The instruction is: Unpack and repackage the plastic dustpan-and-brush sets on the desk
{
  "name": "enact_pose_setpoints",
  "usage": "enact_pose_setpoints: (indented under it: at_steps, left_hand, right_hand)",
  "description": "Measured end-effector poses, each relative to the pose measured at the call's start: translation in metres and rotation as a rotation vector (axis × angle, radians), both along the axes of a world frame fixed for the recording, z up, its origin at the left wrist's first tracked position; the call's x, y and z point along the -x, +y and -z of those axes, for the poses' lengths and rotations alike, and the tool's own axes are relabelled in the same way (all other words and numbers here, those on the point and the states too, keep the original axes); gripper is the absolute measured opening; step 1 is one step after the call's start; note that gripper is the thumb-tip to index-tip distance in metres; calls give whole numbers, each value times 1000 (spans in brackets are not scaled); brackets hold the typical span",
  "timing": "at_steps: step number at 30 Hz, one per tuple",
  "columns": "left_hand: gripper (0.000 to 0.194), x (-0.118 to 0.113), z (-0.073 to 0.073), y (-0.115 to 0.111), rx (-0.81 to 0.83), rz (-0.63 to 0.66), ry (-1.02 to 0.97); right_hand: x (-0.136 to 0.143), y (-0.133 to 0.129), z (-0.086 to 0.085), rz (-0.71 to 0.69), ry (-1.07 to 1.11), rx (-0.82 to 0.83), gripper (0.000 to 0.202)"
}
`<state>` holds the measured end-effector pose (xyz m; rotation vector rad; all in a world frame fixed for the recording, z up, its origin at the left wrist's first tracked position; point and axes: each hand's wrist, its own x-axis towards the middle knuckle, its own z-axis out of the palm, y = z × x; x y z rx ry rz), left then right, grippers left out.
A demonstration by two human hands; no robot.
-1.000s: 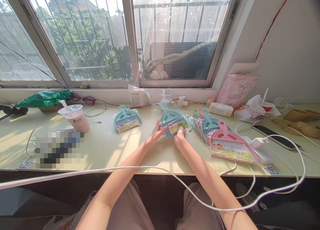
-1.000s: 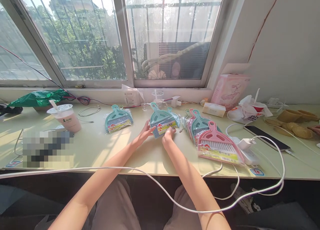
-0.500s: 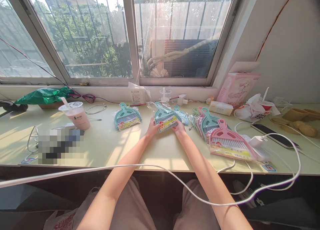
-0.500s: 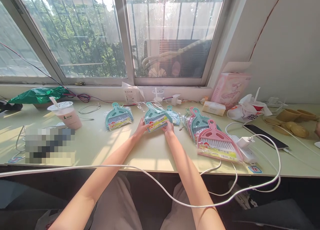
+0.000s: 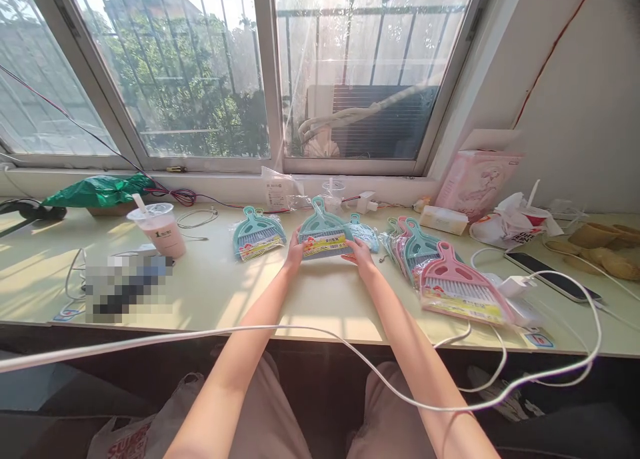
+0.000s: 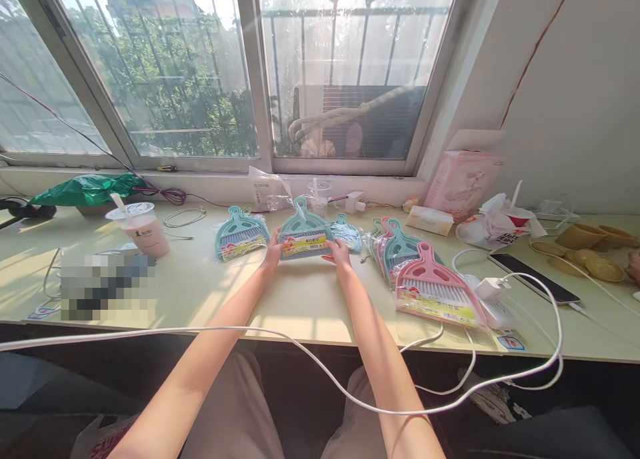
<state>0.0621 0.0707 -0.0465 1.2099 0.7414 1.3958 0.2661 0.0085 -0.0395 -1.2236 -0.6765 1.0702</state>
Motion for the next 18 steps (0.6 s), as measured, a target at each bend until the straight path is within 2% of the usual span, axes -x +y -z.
enact_pose_setpoints:
  at_steps: [4,7,13,18]
  left_hand:
    - [59,2,-3,-5,-38,-10,-18]
    - [62,1,-5,-11,-50,-31,-31]
    - [69,-1,-10,-20,90,-47,-34]
    - [70,0,-4,-15,101,-31,-33]
  right_hand:
    - [-3,4,1,44,-211,14,22]
    - [-4,8,4,14,-327,-11,20]
    - [1,4,14,-154,-127,-65,45]
    - [-2,0,14,-242,-96,-77,42]
